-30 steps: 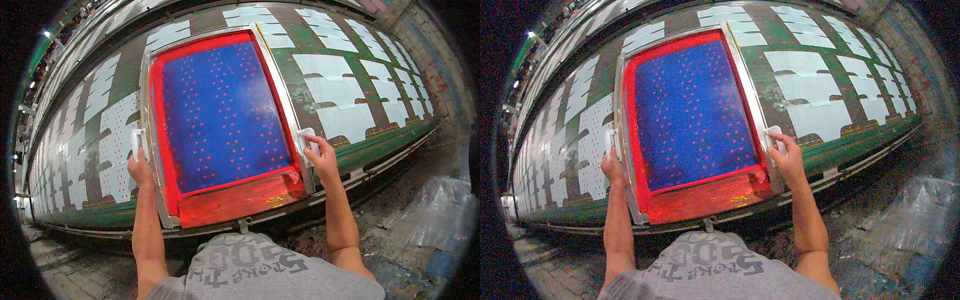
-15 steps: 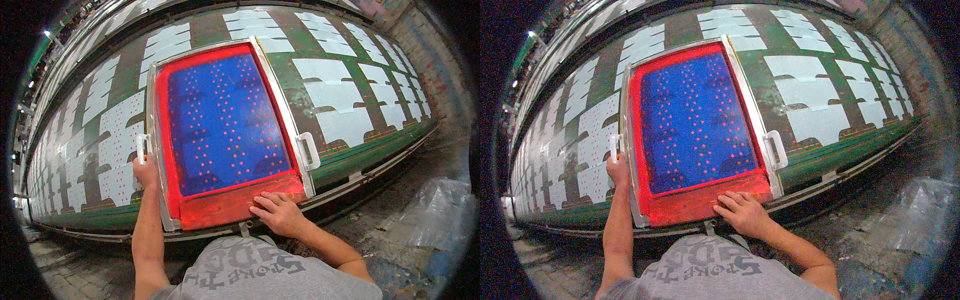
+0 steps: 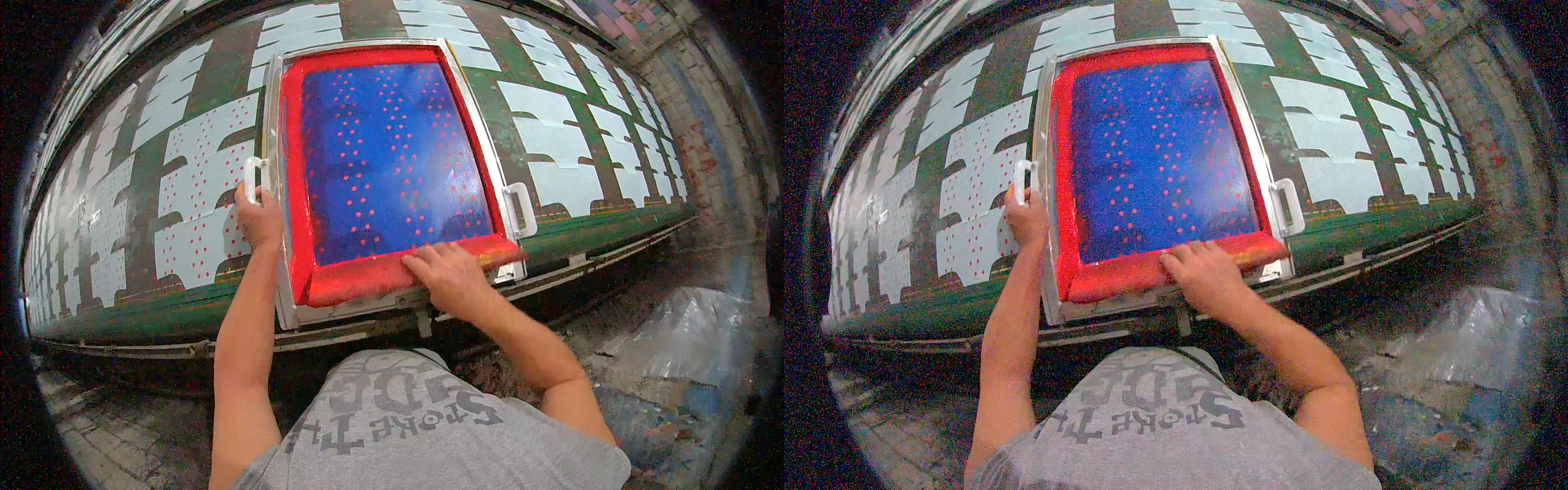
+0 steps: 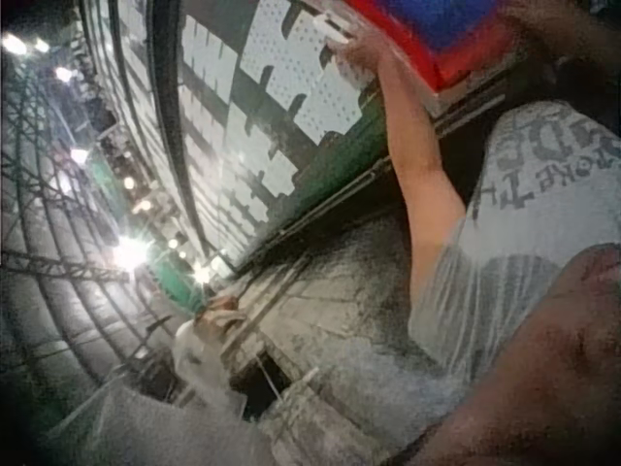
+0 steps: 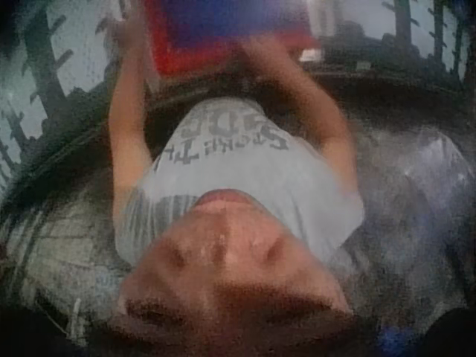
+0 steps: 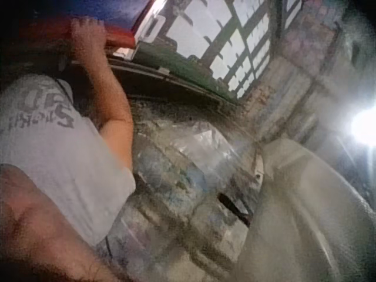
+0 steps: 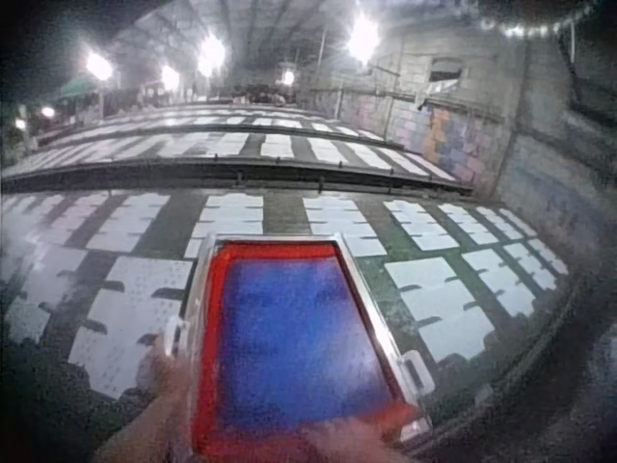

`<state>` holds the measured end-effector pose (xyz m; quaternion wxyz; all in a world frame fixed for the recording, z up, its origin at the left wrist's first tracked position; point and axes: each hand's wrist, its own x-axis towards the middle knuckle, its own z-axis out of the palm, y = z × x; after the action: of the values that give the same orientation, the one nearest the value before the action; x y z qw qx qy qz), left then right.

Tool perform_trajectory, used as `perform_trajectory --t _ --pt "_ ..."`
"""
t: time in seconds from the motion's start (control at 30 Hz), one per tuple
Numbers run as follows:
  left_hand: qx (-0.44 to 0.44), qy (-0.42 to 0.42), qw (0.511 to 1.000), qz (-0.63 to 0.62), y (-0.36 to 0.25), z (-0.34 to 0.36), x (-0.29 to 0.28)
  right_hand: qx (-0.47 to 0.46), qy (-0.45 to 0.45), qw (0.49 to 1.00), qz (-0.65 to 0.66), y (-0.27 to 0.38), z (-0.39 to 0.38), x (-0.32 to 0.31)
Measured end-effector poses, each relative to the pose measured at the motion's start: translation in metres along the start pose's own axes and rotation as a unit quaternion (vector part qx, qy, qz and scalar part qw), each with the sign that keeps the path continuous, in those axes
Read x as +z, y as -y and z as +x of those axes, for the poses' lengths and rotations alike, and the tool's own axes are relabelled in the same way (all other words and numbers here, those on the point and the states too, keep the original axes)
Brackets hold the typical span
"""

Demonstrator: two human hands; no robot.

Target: The person repeatedly places white paper sheets onto a green work surface, then uses a red-framed screen with a blue mesh to apply red dots onto the paper. The person aligns the screen, presses down with a squeegee, and lifts the screen to reveal the printed pattern. This cycle repeats across multiple sheets.

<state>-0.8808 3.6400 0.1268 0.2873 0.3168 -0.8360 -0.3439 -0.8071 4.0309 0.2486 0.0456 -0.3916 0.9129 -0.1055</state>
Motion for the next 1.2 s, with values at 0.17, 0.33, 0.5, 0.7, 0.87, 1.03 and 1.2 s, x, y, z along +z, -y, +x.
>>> perform_trajectory --t 0.17,0.33,0.5,0.7,0.87,1.03,1.2 --pt "-0.001 0.009 0.998 -0.055 -0.002 0.001 -0.001 0.03 0.078 0.996 0.008 0.001 0.006 -0.025" --pt "-0.016 0.018 0.998 -0.056 -0.001 0.002 0.001 0.034 0.023 0.999 -0.006 0.023 -0.017 -0.008" --pt "-0.014 0.022 0.997 -0.074 -0.003 0.0 -0.002 -0.007 -0.076 0.996 -0.037 0.019 -0.01 0.013" --pt "-0.031 0.032 0.995 -0.093 -0.009 0.0 -0.005 -0.03 -0.109 0.992 -0.061 -0.027 0.057 0.014" --pt "-0.023 0.024 0.994 -0.101 -0.013 -0.002 -0.006 -0.002 -0.083 0.995 -0.063 -0.089 0.153 0.009" --pt "-0.075 0.048 0.993 -0.078 -0.02 -0.003 -0.009 -0.009 -0.07 0.993 -0.09 -0.152 0.258 -0.002" --pt "-0.074 0.048 0.994 -0.071 -0.029 -0.004 -0.01 -0.007 -0.056 0.99 -0.13 -0.214 0.363 -0.011"
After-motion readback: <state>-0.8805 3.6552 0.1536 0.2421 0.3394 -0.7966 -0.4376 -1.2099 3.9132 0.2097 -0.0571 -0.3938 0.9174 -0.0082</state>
